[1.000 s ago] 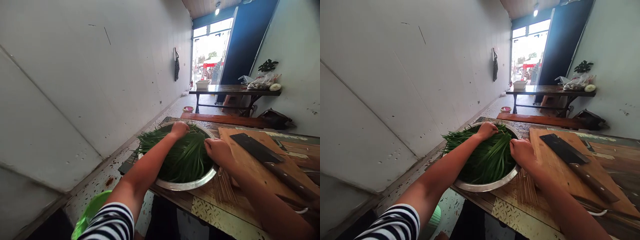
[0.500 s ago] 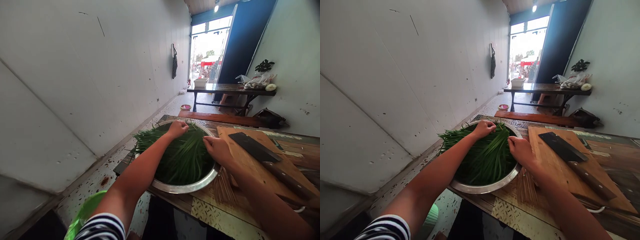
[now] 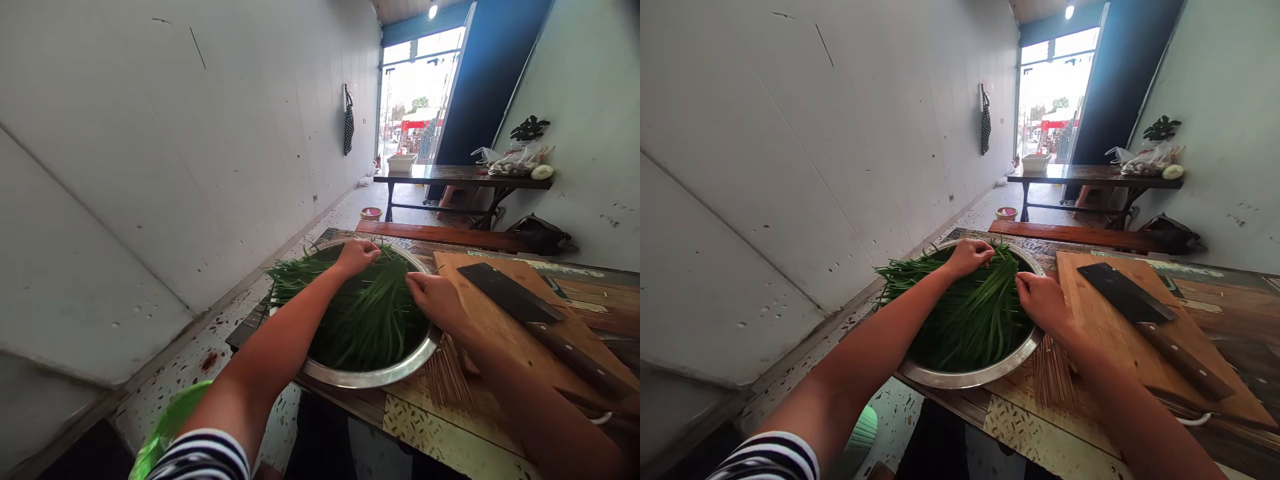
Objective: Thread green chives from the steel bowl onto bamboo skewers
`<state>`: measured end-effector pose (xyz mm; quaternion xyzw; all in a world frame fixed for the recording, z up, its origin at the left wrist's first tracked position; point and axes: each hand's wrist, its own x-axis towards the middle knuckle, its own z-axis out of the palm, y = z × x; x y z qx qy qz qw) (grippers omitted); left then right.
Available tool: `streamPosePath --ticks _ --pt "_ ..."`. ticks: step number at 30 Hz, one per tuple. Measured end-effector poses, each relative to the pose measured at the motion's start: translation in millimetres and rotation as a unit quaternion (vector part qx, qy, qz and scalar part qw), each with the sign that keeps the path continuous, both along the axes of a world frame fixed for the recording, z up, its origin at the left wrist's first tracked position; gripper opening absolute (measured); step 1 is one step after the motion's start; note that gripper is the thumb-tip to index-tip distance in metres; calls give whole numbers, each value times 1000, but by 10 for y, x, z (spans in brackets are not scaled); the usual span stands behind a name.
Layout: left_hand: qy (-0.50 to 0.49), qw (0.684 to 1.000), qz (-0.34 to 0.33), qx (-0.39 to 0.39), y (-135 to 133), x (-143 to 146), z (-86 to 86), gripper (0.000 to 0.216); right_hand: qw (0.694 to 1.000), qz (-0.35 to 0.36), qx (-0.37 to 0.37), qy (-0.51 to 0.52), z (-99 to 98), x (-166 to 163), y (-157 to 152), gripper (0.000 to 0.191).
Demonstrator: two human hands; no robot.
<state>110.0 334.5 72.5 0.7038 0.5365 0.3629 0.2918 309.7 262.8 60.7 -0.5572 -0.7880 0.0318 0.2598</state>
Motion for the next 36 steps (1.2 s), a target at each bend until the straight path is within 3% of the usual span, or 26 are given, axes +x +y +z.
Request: streamPosePath --ticks 10,36 --pt "82 996 15 33 -57 31 47 25 1000 -1 -9 -9 16 -10 -16 36" --pt "13 1000 5 25 -20 55 -4 16 1000 -6 -24 -17 20 -17 0 35"
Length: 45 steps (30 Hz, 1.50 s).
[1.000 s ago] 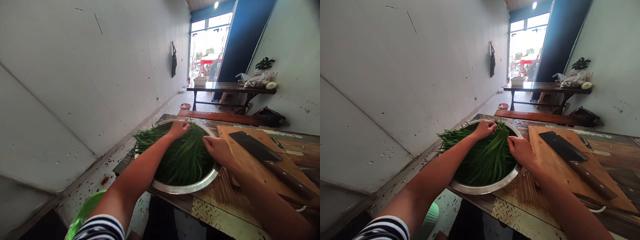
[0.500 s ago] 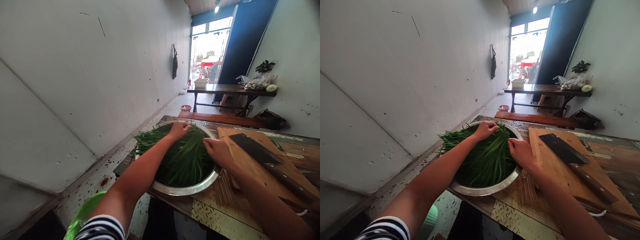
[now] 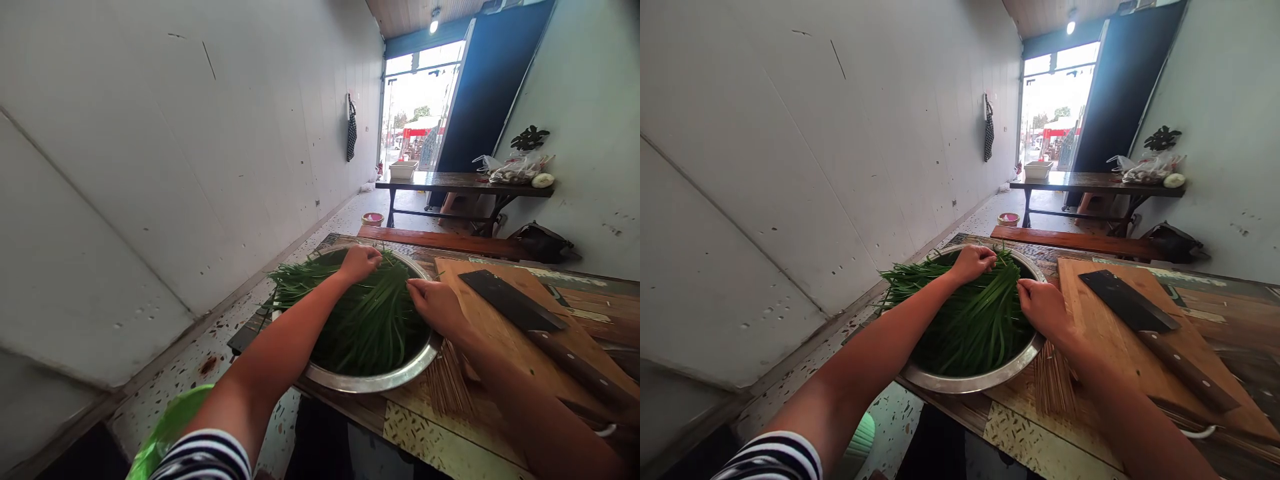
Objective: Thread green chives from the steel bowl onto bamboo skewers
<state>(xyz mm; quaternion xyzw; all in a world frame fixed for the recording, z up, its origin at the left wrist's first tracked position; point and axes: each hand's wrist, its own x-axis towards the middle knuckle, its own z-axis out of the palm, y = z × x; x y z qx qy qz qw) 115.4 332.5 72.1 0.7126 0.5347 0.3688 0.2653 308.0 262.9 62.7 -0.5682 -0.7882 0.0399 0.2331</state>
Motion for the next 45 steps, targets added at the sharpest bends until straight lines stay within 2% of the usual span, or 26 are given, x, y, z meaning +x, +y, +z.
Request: streamPosePath --ticks 7,15,30,39,45 --pt "32 999 16 17 -10 5 13 19 1000 1 6 4 3 -6 -11 36" --pt "16 1000 14 6 -41 7 39 18 1000 -4 0 -12 28 -14 -17 36" --pt "-9 1000 11 17 56 -4 -80 16 1000 1 15 -24 -26 7 25 36" --pt "34 998 43 31 -27 37 24 20 999 -3 19 -30 -11 2 11 36" --pt "8 998 54 9 -19 37 15 21 1000 2 19 -17 -19 7 15 35"
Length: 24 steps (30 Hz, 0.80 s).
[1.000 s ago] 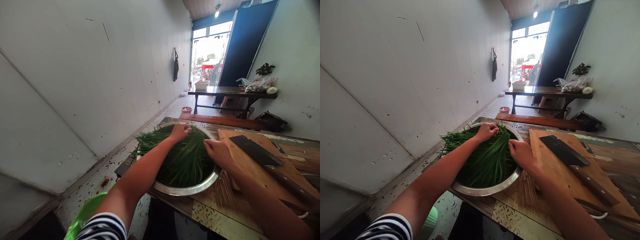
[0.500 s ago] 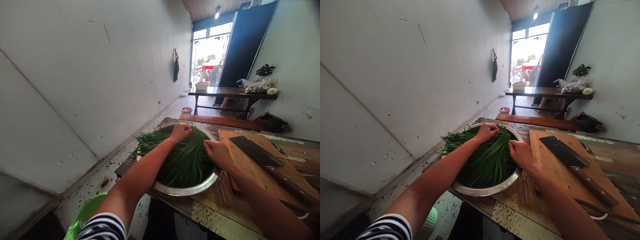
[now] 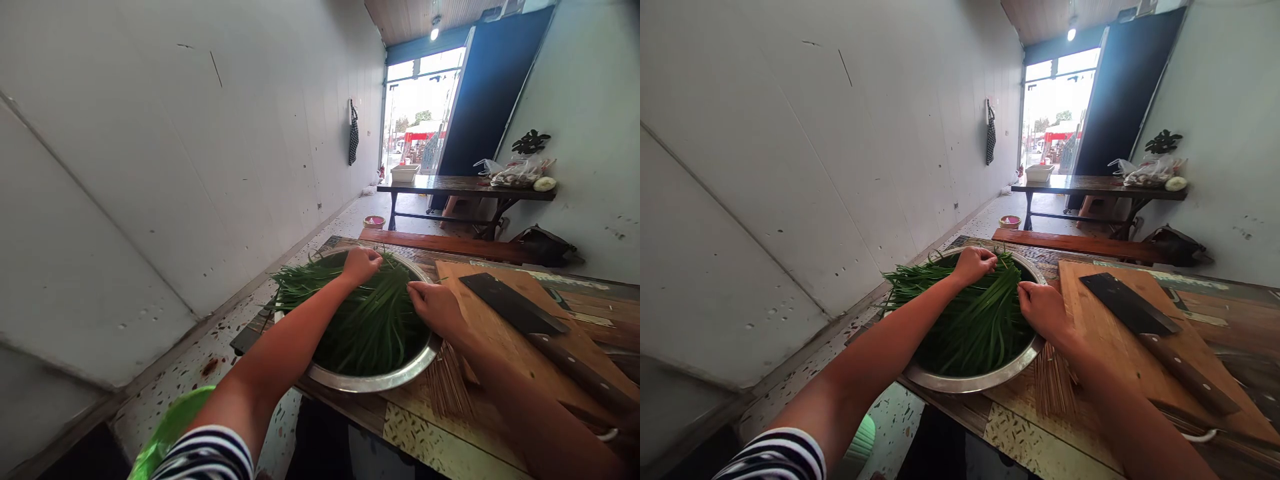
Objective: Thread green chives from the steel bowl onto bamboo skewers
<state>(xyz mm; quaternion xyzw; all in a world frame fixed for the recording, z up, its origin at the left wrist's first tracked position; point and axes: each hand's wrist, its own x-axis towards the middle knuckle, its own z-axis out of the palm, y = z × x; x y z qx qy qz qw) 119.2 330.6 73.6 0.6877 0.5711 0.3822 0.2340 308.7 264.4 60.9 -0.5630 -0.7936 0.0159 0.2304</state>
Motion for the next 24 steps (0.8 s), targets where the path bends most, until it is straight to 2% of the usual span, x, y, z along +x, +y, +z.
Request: streamPosePath --ticks 11,19,21,24 --pt "-34 999 -10 -23 -26 23 14 20 1000 -2 5 -3 16 -7 -20 35" --pt "-13 1000 -27 -6 -1 37 -31 21 1000 -8 3 3 4 -6 -7 35" --pt "16 998 -58 2 -42 57 16 21 1000 -11 -4 12 0 -1 2 35" --pt "91 986 -141 16 -103 39 141 21 1000 -20 -3 22 -12 7 17 34"
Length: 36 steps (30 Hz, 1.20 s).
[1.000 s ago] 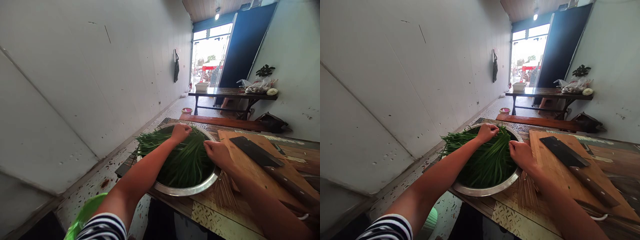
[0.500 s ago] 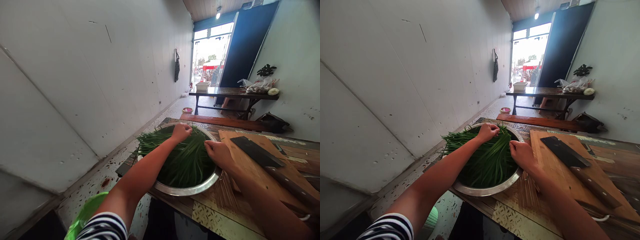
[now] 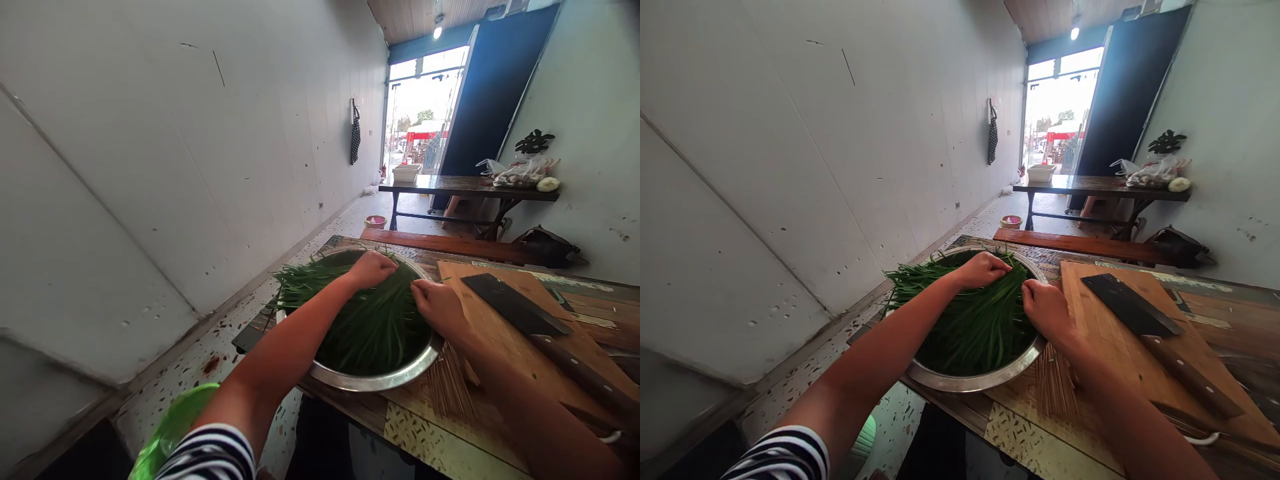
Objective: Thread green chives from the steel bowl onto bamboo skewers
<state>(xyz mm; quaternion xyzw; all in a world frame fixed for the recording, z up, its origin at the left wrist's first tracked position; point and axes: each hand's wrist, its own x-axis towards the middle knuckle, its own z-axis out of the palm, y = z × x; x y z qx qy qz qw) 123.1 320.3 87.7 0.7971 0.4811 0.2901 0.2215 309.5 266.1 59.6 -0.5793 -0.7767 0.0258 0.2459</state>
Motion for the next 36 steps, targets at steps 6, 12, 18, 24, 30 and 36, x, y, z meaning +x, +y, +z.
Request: streamPosePath --ticks 6,12,18,24,30,36 --pt "106 987 117 44 92 -198 53 26 1000 6 1 -18 12 -10 -18 32" --pt "203 970 121 63 202 -169 -147 21 996 -7 -17 -85 86 -52 -77 30" --pt "236 960 118 95 178 -57 -164 24 996 -12 -15 -83 79 -57 -71 30" --pt "150 977 125 81 152 -44 -123 24 997 -12 -10 -78 62 -49 -65 31" --pt "68 993 87 40 138 -79 -114 26 997 -13 -12 -69 64 -47 -59 31" --pt "47 994 97 6 113 -86 -68 26 998 -16 -15 -62 52 -43 -44 30"
